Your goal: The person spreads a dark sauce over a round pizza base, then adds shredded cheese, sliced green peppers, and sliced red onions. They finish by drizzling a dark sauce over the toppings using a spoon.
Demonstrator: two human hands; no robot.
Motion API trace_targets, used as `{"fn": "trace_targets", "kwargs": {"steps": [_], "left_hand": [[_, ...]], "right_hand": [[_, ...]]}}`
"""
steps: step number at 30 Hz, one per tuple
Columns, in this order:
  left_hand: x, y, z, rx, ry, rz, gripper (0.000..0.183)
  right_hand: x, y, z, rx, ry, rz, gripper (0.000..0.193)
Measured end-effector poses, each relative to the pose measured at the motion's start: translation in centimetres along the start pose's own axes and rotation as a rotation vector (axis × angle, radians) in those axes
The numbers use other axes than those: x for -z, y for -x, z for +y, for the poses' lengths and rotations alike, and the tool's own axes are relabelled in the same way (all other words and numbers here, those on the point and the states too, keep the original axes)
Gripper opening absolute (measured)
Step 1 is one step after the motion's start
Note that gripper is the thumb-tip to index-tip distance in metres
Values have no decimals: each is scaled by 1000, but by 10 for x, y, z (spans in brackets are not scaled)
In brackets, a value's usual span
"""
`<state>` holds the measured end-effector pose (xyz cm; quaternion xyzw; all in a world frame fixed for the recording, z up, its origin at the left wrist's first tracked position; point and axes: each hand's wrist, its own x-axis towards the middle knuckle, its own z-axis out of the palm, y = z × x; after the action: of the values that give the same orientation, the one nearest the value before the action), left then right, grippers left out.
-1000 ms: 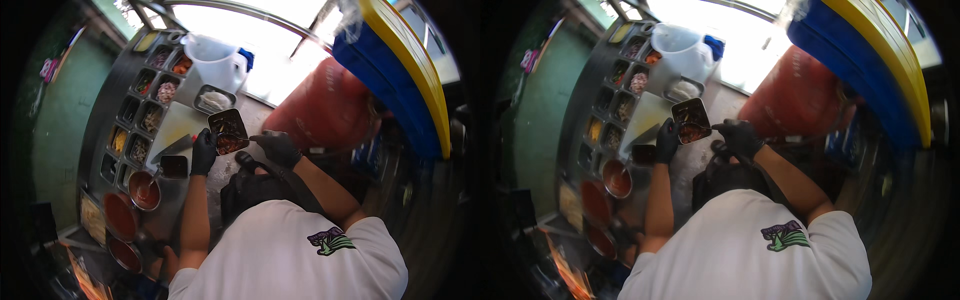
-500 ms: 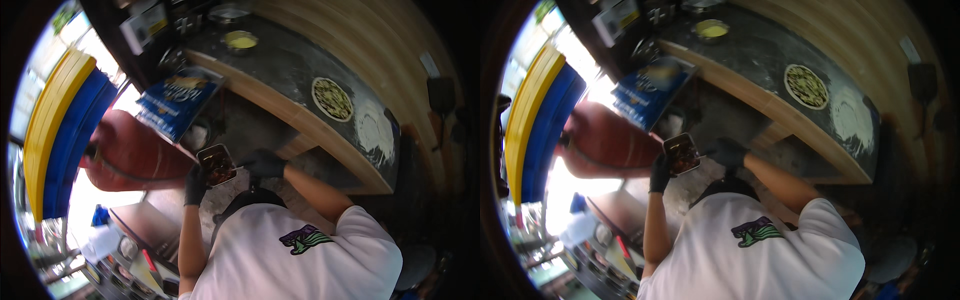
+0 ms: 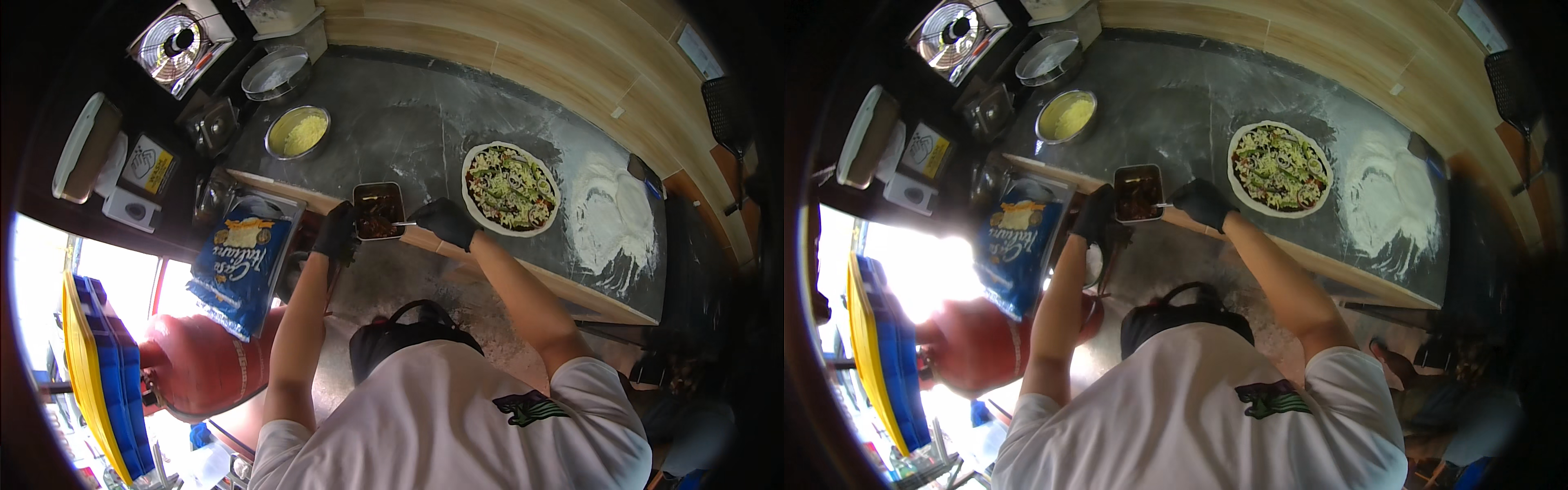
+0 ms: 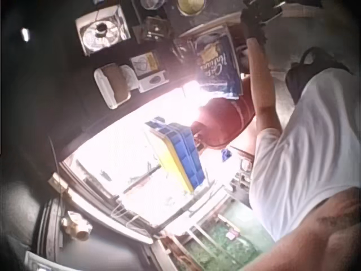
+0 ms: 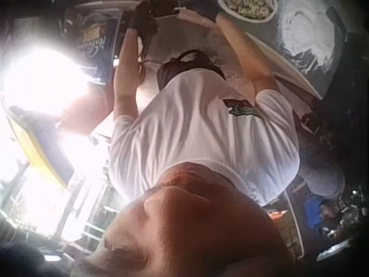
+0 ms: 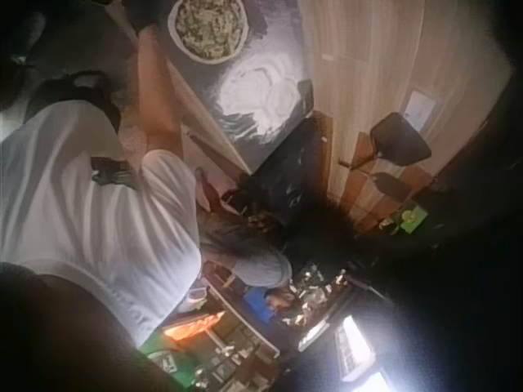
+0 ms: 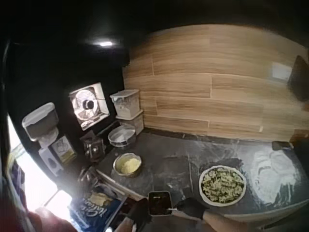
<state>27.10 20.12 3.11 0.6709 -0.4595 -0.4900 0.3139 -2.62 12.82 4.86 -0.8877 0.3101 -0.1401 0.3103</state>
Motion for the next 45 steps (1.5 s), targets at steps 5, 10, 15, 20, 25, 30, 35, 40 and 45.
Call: {"fn": "trace_targets", "kwargs": {"steps": [5, 10, 15, 20, 25, 30, 35, 40, 45], "left_hand": [[4, -82, 12, 38, 303, -1, 27], [29, -164, 10, 2, 228, -148, 51], [37, -197, 10, -265, 21, -81, 41], [49, -202, 16, -263, -112, -24, 35], [39, -199, 2, -311, -58, 83, 39], [26, -191, -12, -330, -84, 222, 35], [14, -163, 0, -312, 264, 413, 25], [-8, -155, 16, -313, 578, 554, 29], [-15, -166, 22, -315, 759, 524, 38]], "right_hand": [[20, -50, 32, -20, 126, 35, 21], [21, -84, 43, -263, 85, 109, 21], [13, -119, 66, -338, -50, 40, 21], [7, -137, 77, -436, -267, 87, 21], [16, -134, 86, -557, -379, 4, 23], [13, -126, 90, -648, -410, 23, 22], [17, -114, 86, -670, -546, 120, 22], [21, -115, 90, -639, -529, 175, 22], [28, -120, 94, -519, -476, 249, 23]]}}
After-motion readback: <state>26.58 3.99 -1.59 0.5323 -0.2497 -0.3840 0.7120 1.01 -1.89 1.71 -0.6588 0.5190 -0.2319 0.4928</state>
